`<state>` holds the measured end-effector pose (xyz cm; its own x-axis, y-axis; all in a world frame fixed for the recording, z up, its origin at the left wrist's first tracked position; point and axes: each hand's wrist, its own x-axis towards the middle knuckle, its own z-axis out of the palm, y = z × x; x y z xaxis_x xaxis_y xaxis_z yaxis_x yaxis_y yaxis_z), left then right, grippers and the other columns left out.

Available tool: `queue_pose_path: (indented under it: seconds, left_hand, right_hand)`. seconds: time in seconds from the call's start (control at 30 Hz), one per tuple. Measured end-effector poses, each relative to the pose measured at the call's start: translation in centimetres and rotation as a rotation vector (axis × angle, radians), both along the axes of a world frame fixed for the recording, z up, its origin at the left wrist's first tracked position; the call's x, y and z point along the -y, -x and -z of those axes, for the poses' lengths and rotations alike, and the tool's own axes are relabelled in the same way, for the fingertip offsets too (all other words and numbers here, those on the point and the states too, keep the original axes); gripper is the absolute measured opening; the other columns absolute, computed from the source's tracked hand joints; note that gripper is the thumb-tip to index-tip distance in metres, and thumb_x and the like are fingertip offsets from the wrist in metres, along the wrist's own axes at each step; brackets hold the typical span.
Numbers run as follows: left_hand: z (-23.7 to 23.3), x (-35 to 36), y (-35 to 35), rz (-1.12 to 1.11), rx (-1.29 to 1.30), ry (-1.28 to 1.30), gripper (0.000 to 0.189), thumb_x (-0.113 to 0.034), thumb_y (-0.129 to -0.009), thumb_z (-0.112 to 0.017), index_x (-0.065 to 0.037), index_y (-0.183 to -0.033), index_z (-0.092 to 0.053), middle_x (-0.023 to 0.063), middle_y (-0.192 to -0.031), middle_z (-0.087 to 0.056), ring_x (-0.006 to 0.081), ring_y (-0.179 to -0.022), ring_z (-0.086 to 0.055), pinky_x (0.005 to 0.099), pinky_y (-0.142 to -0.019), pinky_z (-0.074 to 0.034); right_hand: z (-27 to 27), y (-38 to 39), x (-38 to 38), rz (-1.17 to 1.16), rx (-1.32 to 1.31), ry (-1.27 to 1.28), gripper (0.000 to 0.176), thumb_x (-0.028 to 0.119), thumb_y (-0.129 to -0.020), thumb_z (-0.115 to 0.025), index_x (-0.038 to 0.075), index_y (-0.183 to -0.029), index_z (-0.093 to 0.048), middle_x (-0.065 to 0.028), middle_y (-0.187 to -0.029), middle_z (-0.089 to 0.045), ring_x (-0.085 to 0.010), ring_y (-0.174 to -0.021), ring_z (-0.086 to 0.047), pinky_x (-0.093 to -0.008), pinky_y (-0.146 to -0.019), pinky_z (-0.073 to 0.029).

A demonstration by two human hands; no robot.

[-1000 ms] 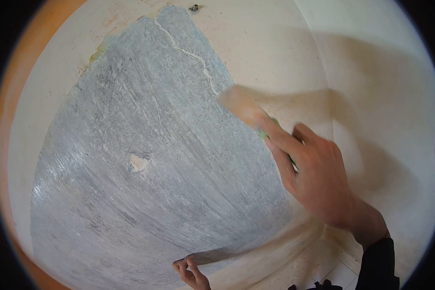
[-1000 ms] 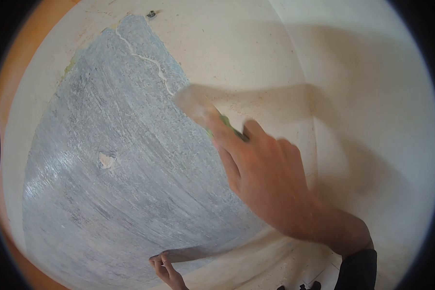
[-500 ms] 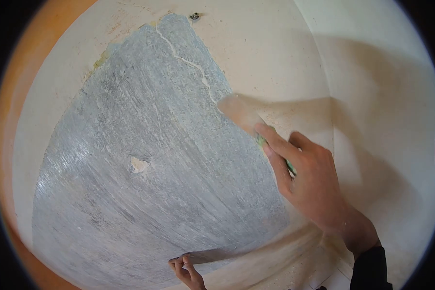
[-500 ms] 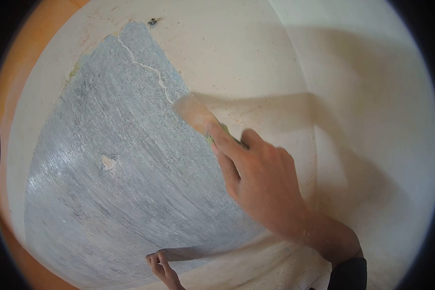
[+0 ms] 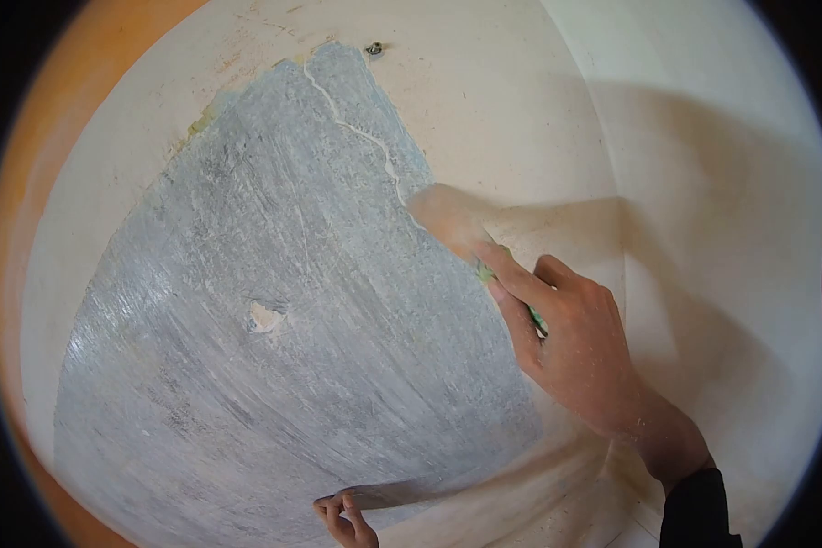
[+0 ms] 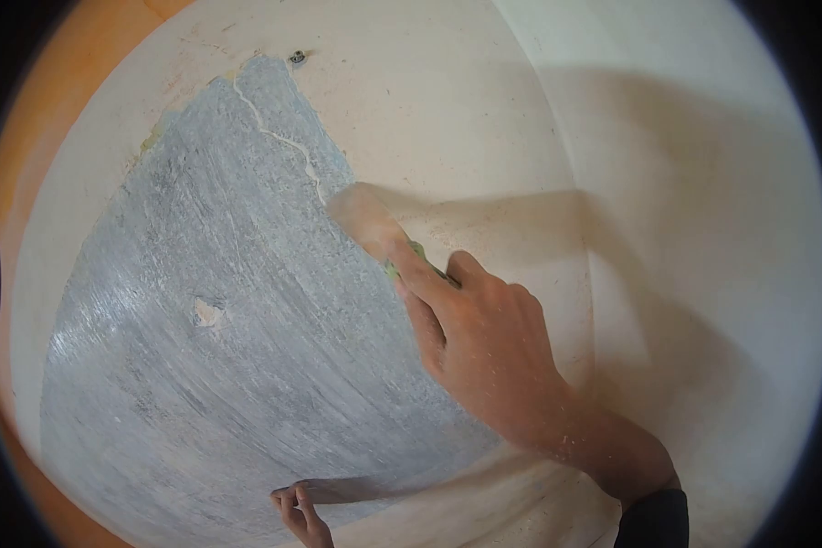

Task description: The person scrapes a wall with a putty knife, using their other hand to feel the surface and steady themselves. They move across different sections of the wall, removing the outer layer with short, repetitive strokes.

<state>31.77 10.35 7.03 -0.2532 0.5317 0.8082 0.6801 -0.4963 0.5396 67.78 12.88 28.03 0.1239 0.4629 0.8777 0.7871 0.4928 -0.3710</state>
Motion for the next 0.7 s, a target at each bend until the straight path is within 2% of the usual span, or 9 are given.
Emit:
queue_pose_path:
  seconds: [0.43,0.5,0.63,0.7]
  left_hand:
    - [-0.2,0.0,-0.2,0.010,0.025,-0.026,0.022,-0.016,-0.099,-0.061,0.003,-0.089,-0.056,0.0089,-0.087,-0.047,0.0221,-0.081,-0.046,0.0354,-0.075,-0.040]
    - [-0.3,0.2,-0.2,0.002,0.022,-0.008,0.022,-0.016,-0.099,-0.062,0.003,-0.088,-0.056,0.0084,-0.087,-0.047,0.0218,-0.081,-0.046,0.0355,-0.075,-0.040]
    - [-1.5,0.7,-0.8,0.035,0.049,0.003,0.022,-0.017,-0.099,-0.061,0.003,-0.090,-0.059,0.0088,-0.087,-0.050,0.0218,-0.082,-0.047,0.0358,-0.075,-0.041]
    - [-1.5,0.8,-1.1,0.042,0.071,-0.004,0.022,-0.018,-0.099,-0.061,0.003,-0.091,-0.059,0.0093,-0.088,-0.051,0.0220,-0.083,-0.048,0.0361,-0.075,-0.041]
  right_hand:
    - [-1.6,-0.3,-0.4,-0.035,0.008,-0.047,0.032,0.011,-0.096,-0.062,0.007,-0.127,-0.066,-0.0109,-0.060,-0.050,-0.0192,-0.048,-0.045,-0.0350,-0.048,-0.037]
    - [-2.7,-0.3,-0.4,-0.004,0.060,-0.094,0.027,0.015,-0.097,-0.061,0.007,-0.122,-0.066,-0.0104,-0.059,-0.051,-0.0227,-0.046,-0.052,-0.0364,-0.046,-0.041]
    - [-2.1,-0.7,-0.1,-0.024,0.048,-0.014,0.026,0.016,-0.097,-0.061,0.007,-0.120,-0.067,-0.0107,-0.059,-0.052,-0.0227,-0.047,-0.052,-0.0365,-0.047,-0.042]
    - [-2.7,-0.8,-0.9,-0.007,0.071,-0.097,0.024,0.017,-0.097,-0.060,0.007,-0.118,-0.068,-0.0105,-0.059,-0.052,-0.0220,-0.047,-0.052,-0.0360,-0.047,-0.041]
